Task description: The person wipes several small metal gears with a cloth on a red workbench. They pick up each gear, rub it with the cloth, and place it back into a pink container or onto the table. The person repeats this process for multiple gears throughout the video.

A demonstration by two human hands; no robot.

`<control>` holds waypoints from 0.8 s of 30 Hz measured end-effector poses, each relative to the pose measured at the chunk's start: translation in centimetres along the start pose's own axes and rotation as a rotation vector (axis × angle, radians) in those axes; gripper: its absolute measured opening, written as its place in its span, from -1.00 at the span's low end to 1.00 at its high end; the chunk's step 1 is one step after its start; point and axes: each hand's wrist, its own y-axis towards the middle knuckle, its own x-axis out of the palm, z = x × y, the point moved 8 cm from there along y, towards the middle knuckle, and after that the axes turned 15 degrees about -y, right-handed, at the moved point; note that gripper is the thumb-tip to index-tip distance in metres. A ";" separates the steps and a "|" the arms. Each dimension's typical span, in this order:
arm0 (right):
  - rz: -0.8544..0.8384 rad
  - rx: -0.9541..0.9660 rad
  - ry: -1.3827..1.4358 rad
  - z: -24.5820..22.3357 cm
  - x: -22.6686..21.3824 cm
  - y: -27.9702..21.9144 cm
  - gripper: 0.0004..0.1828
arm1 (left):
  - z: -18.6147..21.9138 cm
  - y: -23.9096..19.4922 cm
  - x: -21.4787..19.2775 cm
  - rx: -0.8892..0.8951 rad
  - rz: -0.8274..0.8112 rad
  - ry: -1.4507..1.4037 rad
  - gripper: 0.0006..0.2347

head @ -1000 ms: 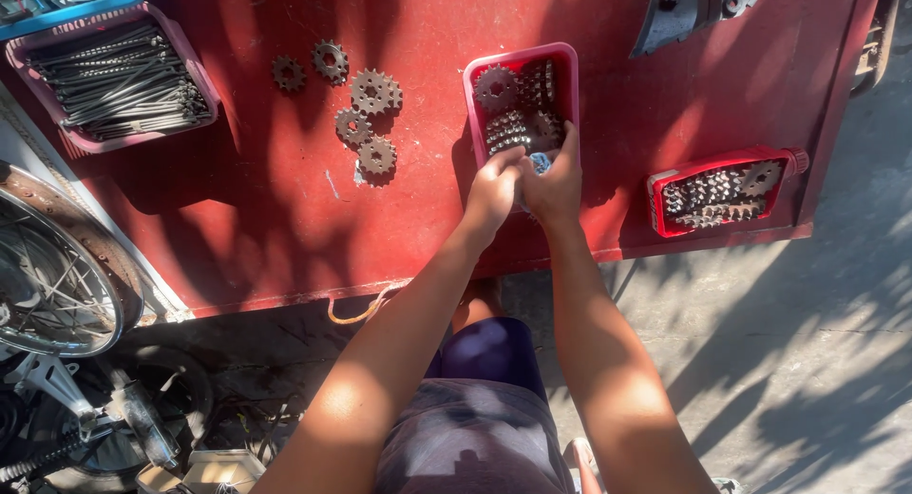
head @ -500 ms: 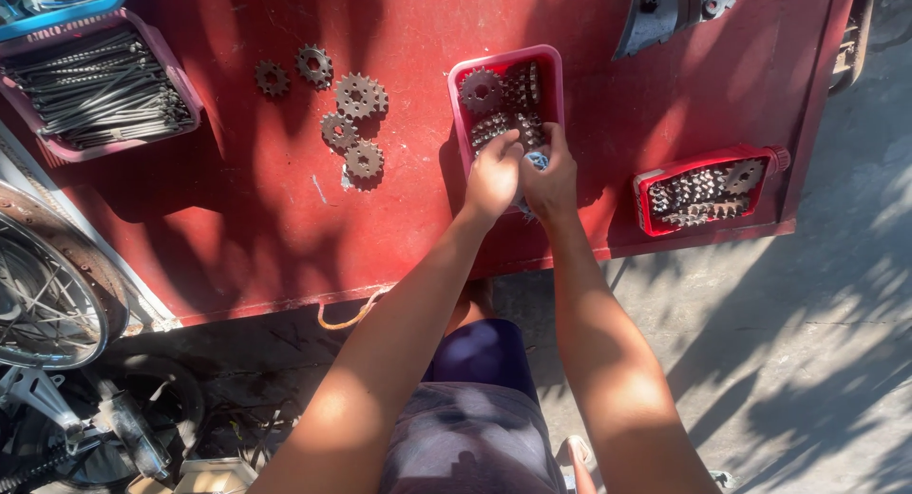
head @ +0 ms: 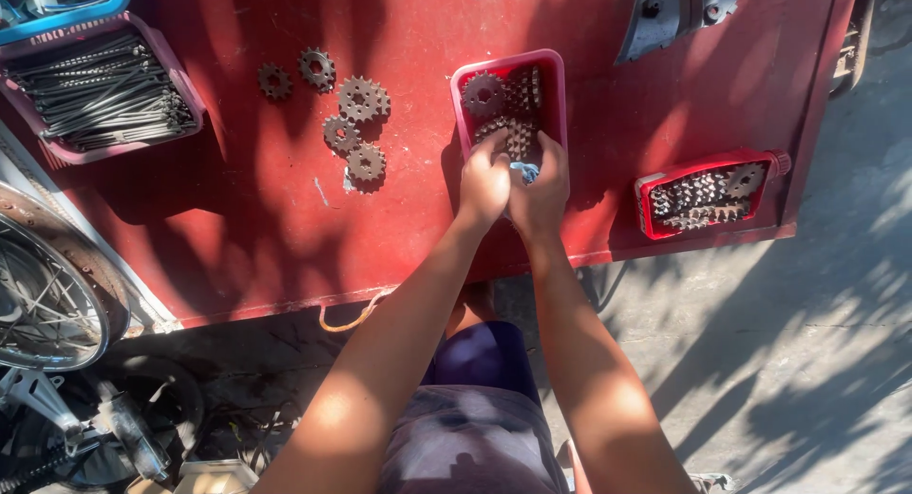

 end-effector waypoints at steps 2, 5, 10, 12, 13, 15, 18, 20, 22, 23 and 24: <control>0.011 -0.017 0.036 0.2 0.0 -0.5 -0.32 | 0.7 -0.4 0.2 0.021 -0.039 -0.023 -0.59; 0.022 -0.041 0.088 0.7 0.7 -1.1 -0.36 | 0.4 -0.7 1.2 0.076 -0.112 0.036 -0.57; -0.011 -0.059 0.027 1.3 1.9 -1.5 -0.31 | -6.0 1.4 2.9 0.015 -0.173 0.239 -0.43; 0.019 -0.035 0.053 1.6 1.3 -1.3 -0.33 | -6.3 2.2 3.1 0.078 -0.181 0.112 -0.40; 0.021 -0.032 0.049 2.0 1.2 -1.2 -0.33 | -5.4 1.8 2.6 0.077 -0.187 0.110 -0.40; 0.004 -0.029 0.011 2.6 1.3 -0.7 -0.23 | -3.6 1.1 1.9 0.021 -0.214 -0.156 -0.49; -0.009 0.020 0.018 1.1 0.9 -1.2 -0.35 | -2.3 -0.7 1.5 0.011 -0.226 -0.295 -0.48; -0.032 0.049 0.025 1.0 1.2 -1.3 -0.33 | -2.8 -1.0 2.1 -0.004 -0.247 -0.437 -0.47; -0.071 0.075 0.037 1.1 2.1 -1.9 -0.30 | -3.2 -1.3 1.7 -0.023 -0.251 -0.576 -0.46; -0.065 0.106 0.022 1.6 2.3 -2.1 -0.31 | -3.1 -1.5 1.5 -0.025 -0.259 -0.588 -0.46; -0.058 0.134 0.009 1.8 2.6 -2.2 -0.32 | -2.8 -1.5 1.2 -0.024 -0.267 -0.600 -0.47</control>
